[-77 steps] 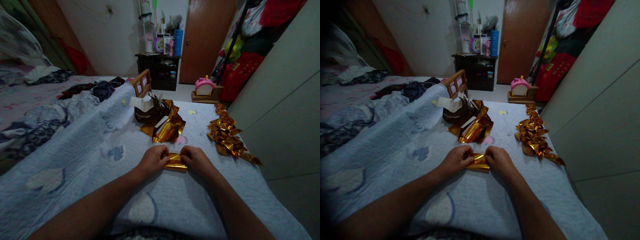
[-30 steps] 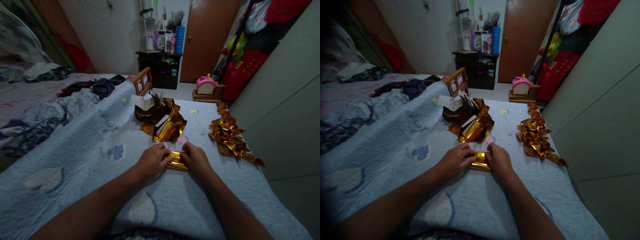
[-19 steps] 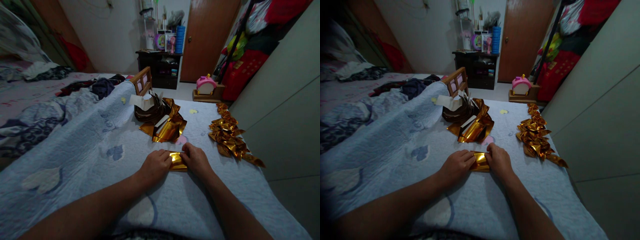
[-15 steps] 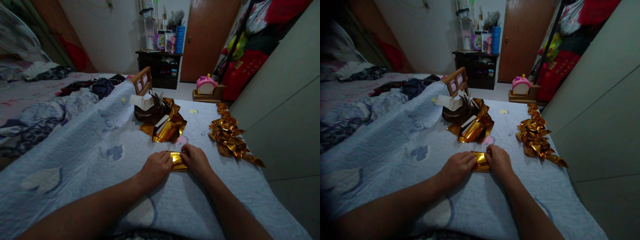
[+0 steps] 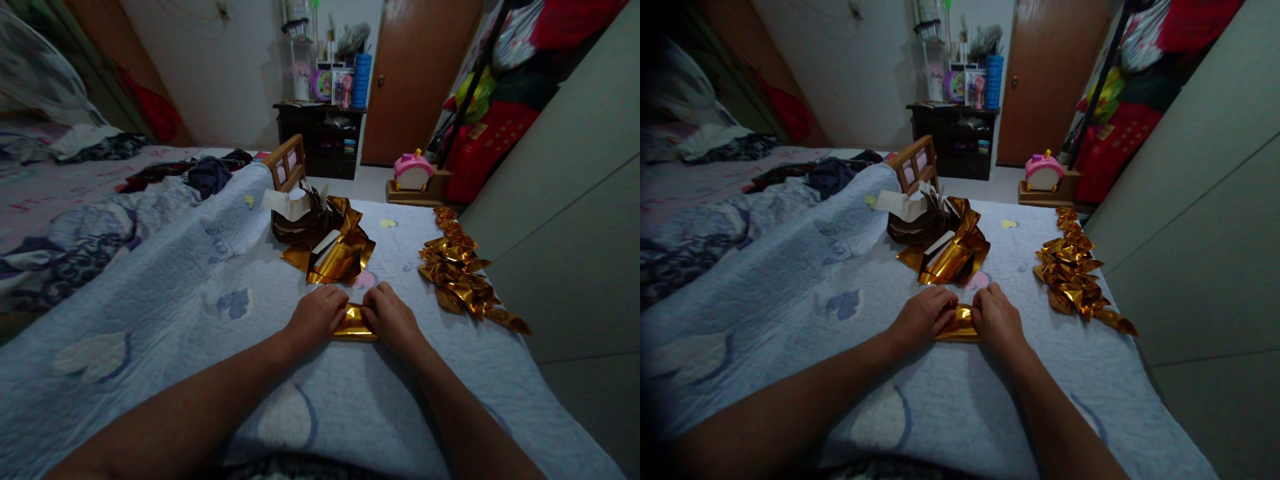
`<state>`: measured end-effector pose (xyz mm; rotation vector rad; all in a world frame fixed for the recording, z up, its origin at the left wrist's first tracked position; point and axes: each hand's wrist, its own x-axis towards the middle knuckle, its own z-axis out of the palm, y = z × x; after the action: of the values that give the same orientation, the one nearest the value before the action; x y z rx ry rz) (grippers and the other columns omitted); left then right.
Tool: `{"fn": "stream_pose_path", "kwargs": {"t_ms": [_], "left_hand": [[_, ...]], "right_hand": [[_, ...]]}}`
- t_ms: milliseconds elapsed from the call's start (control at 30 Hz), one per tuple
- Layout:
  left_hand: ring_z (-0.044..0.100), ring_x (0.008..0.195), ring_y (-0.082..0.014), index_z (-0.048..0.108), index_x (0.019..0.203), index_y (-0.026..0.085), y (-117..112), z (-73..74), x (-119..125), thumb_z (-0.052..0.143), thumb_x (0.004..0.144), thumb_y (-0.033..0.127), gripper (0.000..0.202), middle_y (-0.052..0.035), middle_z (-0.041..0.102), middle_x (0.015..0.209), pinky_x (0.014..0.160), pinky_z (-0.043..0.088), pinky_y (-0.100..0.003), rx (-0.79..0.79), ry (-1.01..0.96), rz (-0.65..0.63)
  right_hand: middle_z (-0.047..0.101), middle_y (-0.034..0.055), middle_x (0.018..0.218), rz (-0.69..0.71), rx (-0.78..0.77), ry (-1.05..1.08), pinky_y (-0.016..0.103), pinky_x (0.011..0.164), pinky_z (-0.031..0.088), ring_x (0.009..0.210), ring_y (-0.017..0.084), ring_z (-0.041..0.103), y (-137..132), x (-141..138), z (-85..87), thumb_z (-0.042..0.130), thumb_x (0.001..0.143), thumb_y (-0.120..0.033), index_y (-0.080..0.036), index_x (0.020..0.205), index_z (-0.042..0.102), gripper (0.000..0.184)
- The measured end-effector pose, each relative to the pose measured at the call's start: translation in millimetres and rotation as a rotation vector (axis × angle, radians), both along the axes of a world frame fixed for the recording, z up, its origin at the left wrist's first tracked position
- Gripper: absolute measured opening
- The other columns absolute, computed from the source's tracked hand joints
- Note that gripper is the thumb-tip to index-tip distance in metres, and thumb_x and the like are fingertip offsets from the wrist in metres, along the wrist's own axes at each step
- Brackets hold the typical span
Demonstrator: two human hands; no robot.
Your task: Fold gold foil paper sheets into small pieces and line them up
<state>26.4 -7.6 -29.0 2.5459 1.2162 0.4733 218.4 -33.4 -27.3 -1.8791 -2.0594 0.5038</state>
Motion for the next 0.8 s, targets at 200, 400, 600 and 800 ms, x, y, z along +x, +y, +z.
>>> {"fn": "stream_pose_path", "kwargs": {"t_ms": [200, 400, 600, 800], "left_hand": [[0.058, 0.109, -0.0274, 0.071, 0.109, 0.015, 5, -5.7, -2, 0.066, 0.087, 0.015, 0.023, -0.0122, 0.064, 0.116, 0.098, 0.047, -0.042, -0.011, -0.125, -0.002], [0.062, 0.081, -0.0187, 0.071, 0.084, 0.016, 9, -1.1, -7, 0.06, 0.087, 0.019, 0.012, -0.0036, 0.068, 0.083, 0.078, 0.047, -0.031, -0.291, -0.416, 0.052], [0.055, 0.068, -0.0137, 0.071, 0.082, 0.014, 8, 2.9, -8, 0.062, 0.084, 0.031, 0.019, -0.0009, 0.064, 0.074, 0.064, 0.042, -0.024, -0.554, -0.664, 0.085], [0.049, 0.06, -0.0105, 0.068, 0.079, 0.013, 6, 8.3, -7, 0.07, 0.079, 0.035, 0.022, 0.0016, 0.058, 0.064, 0.06, 0.039, -0.023, -0.69, -0.788, 0.126]], "right_hand": [[0.061, 0.0034, 0.087, 0.07, 0.076, 0.151, 0.029, 0.074, 0.039, 0.083, 0.018, 0.057, 2, 6, -4.0, 0.054, 0.085, -0.014, -0.021, 0.079, 0.056, 0.009], [0.059, -0.0014, 0.071, 0.034, 0.004, 0.509, 0.028, 0.064, 0.04, 0.066, 0.016, 0.054, 3, 10, -0.2, 0.054, 0.082, -0.024, -0.021, 0.081, 0.056, 0.003], [0.058, -0.0005, 0.068, 0.057, -0.106, 0.675, 0.028, 0.061, 0.04, 0.064, 0.016, 0.052, 3, 10, 4.9, 0.057, 0.08, -0.035, -0.019, 0.081, 0.063, 0.017], [0.054, -0.0022, 0.062, 0.033, -0.141, 0.759, 0.027, 0.058, 0.037, 0.06, 0.014, 0.047, 3, 11, 7.0, 0.059, 0.08, -0.035, -0.019, 0.073, 0.062, 0.018]]}}
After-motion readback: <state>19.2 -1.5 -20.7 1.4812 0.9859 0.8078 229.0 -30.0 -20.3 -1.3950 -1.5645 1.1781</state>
